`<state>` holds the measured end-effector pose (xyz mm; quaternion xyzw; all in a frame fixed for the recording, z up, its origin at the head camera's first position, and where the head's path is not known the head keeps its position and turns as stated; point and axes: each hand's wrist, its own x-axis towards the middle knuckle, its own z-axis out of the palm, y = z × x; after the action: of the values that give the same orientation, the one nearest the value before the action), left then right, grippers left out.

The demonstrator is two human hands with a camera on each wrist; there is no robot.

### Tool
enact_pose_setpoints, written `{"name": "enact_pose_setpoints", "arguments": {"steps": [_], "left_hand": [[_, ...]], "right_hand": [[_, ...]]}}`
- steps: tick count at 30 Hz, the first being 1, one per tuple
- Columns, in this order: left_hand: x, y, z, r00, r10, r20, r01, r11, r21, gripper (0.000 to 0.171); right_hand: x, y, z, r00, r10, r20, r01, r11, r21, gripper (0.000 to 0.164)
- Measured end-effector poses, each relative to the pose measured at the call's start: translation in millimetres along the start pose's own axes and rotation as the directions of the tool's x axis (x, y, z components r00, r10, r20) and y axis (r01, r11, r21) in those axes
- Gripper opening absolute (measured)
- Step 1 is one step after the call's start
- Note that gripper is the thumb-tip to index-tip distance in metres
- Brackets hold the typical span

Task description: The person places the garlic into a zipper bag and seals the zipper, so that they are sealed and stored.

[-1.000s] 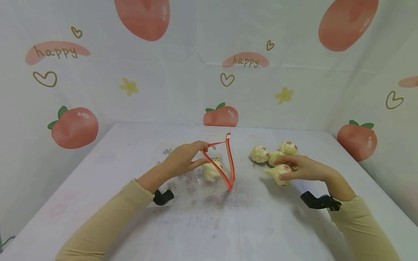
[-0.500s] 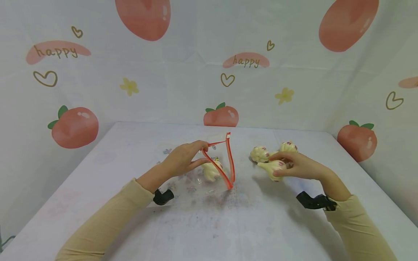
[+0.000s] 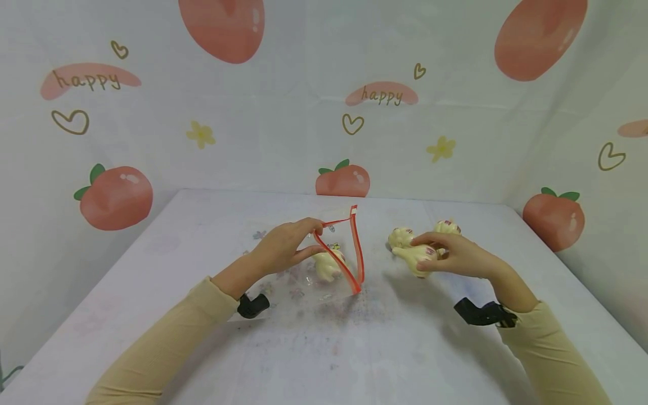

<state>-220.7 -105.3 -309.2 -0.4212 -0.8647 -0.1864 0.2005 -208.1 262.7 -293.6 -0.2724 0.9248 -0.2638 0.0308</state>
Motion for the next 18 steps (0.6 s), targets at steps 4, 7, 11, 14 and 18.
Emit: {"name": "enact_pose_setpoints", "arguments": {"steps": [4,7,11,14,18], "left_hand": [[0.2,0.3,-0.4,1.000,0.005,-0.003,-0.005,1.000,-0.003,0.037],[0.2,0.4,-0.6,1.000,0.007,-0.004,-0.007,1.000,-0.009,0.037],[0.2,0.7,-0.8,1.000,0.006,-0.002,-0.006,1.000,-0.013,0.037],[0.3,0.7,-0.5,1.000,0.006,-0.003,-0.006,1.000,-0.012,0.037],[1.0,0.7,-0.5,1.000,0.004,0.000,-0.004,1.000,-0.012,0.037]], "right_hand": [[3,0,3,1.000,0.011,-0.014,-0.011,1.000,-0.006,0.044],[5,0,4,1.000,0.015,-0.019,-0.015,1.000,-0.002,0.044],[7,-3,5,1.000,-0.004,-0.014,0.004,0.999,0.033,0.044],[9,-5,6,1.000,-0.025,-0.015,0.025,0.998,0.059,0.043],[13,-7,8,0.999,-0.041,-0.018,0.043,0.996,0.073,0.044]]}}
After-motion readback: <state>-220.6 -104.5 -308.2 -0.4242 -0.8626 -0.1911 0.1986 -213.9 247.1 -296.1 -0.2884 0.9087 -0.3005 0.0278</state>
